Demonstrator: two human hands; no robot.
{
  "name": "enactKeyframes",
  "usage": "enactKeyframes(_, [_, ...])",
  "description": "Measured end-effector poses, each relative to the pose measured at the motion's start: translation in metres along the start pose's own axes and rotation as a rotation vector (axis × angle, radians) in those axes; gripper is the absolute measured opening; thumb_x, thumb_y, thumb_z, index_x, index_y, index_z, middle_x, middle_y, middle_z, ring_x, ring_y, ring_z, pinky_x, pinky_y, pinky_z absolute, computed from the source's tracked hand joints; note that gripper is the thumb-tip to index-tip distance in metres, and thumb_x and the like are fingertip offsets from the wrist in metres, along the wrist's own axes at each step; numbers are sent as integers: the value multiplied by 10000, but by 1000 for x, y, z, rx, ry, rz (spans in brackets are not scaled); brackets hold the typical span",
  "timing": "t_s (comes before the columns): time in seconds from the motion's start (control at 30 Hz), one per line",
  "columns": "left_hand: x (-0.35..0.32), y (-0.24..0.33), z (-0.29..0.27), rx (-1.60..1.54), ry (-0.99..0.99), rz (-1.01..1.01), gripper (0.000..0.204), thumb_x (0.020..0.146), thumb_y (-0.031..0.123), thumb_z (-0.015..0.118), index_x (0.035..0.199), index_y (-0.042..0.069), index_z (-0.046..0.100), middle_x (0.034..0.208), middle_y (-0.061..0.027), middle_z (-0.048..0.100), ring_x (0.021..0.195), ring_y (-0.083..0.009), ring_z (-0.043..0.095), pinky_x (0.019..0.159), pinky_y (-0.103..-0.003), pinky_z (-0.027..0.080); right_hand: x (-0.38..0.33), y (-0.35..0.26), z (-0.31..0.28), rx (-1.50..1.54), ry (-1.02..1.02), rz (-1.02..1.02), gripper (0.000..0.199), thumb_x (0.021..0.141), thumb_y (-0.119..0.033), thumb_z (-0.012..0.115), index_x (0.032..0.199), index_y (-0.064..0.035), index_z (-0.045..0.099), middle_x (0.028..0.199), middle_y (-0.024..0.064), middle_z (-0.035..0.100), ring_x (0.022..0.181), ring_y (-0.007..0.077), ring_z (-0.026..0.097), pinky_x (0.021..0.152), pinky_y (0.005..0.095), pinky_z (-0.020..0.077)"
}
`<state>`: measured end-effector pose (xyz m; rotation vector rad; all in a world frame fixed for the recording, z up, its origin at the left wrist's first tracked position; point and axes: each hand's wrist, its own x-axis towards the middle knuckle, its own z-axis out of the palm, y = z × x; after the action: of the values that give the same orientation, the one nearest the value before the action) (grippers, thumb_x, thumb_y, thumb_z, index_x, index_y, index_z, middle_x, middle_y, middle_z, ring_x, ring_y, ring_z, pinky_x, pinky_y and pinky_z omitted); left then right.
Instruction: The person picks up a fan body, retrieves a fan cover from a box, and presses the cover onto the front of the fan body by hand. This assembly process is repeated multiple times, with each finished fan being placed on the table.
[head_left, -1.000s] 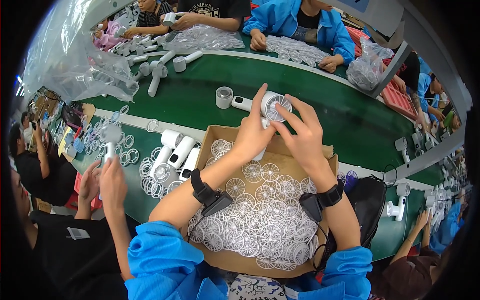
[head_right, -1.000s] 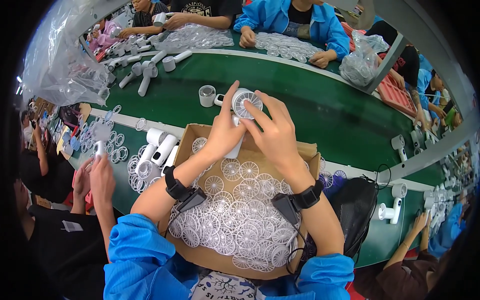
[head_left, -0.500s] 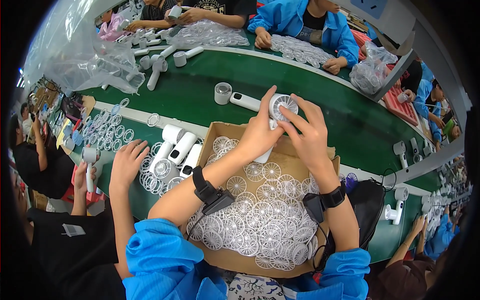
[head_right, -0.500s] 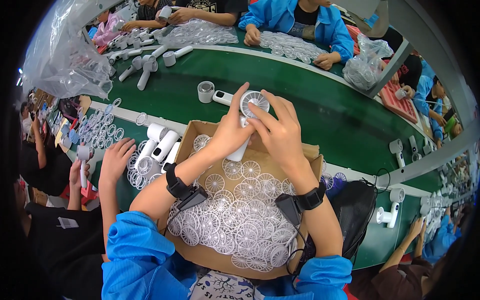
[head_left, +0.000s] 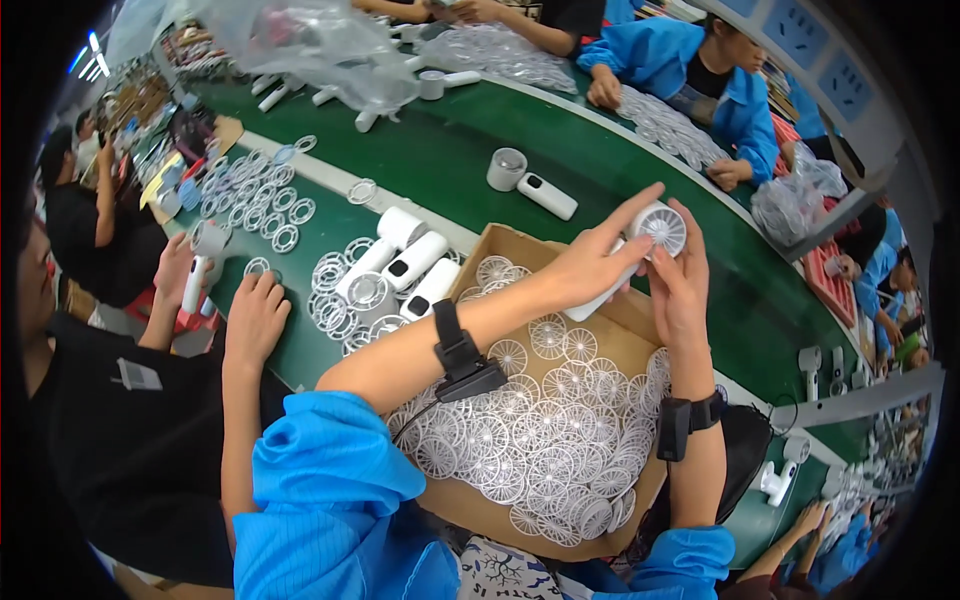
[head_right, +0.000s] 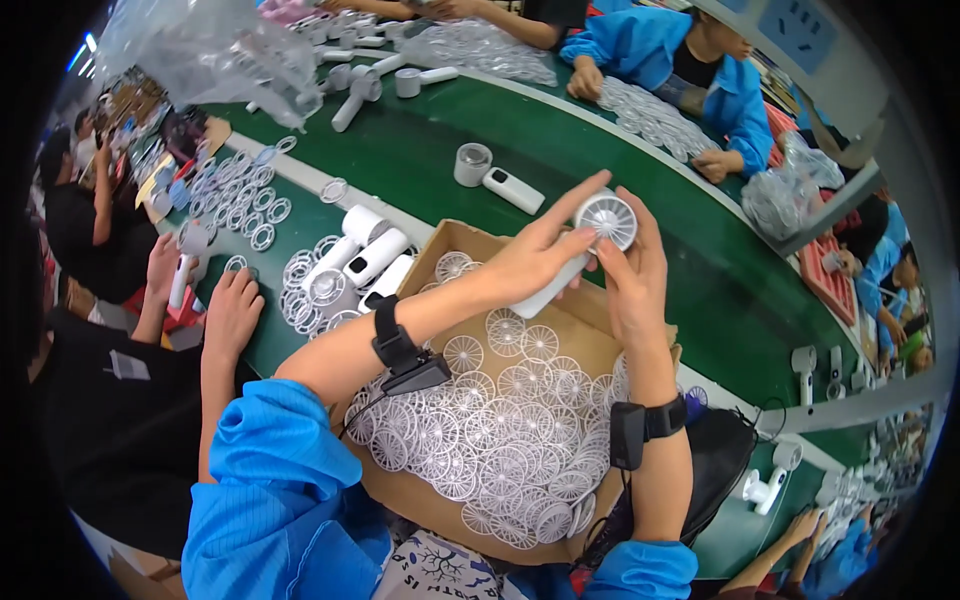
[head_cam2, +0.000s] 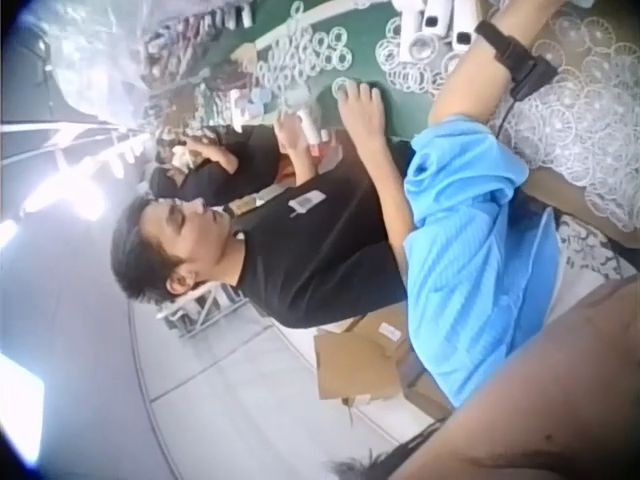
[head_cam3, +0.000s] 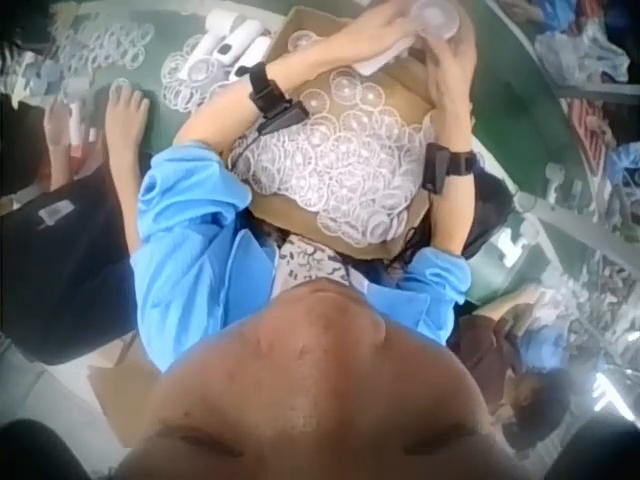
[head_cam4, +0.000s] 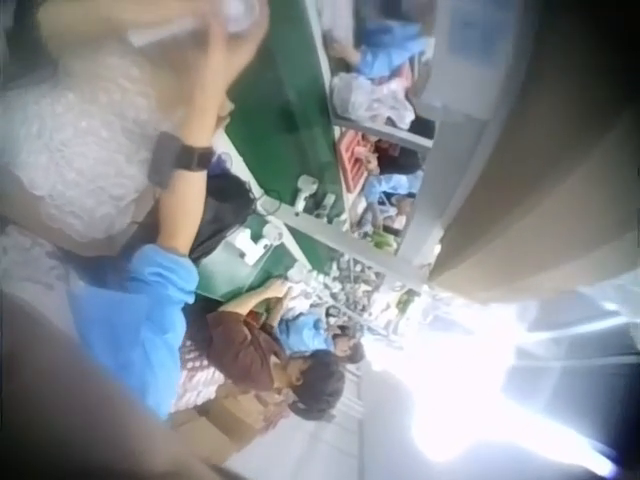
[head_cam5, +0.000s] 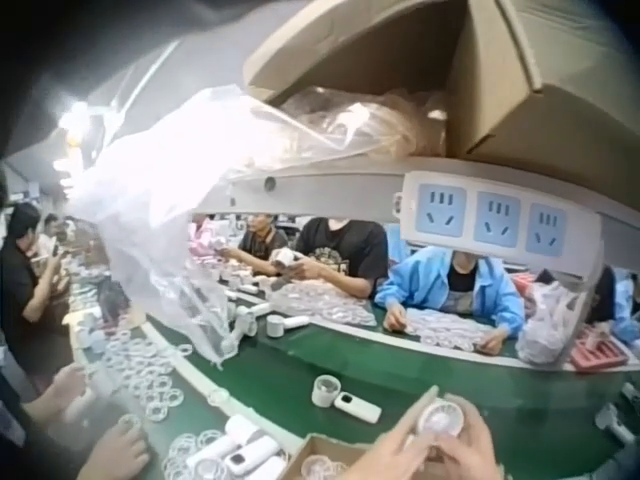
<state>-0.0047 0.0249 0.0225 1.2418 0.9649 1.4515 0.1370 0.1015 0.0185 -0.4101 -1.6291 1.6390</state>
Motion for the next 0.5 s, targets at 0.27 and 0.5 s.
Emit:
enactKeyframes(0.27, [6,5,-1,239,-94,47,652,930,231,516,1477,245,162,798,-49,579,603,-94,559,544,-235,486,2,3,-11,145,178,-11,432,954,-236,492,1315,-12,417,1149,111,553,1032,181,553,892,316,439])
enactKeyframes(0.5, [20,-14,-2,-280,332,-171,693,914,216,542,1477,172,141,862,-64,614,685,-124,605,638,-245,516,7,6,13,-175,330,154,393,969,-283,468,1278,-40,454,1146,100,558,1001,169,559,861,310,454])
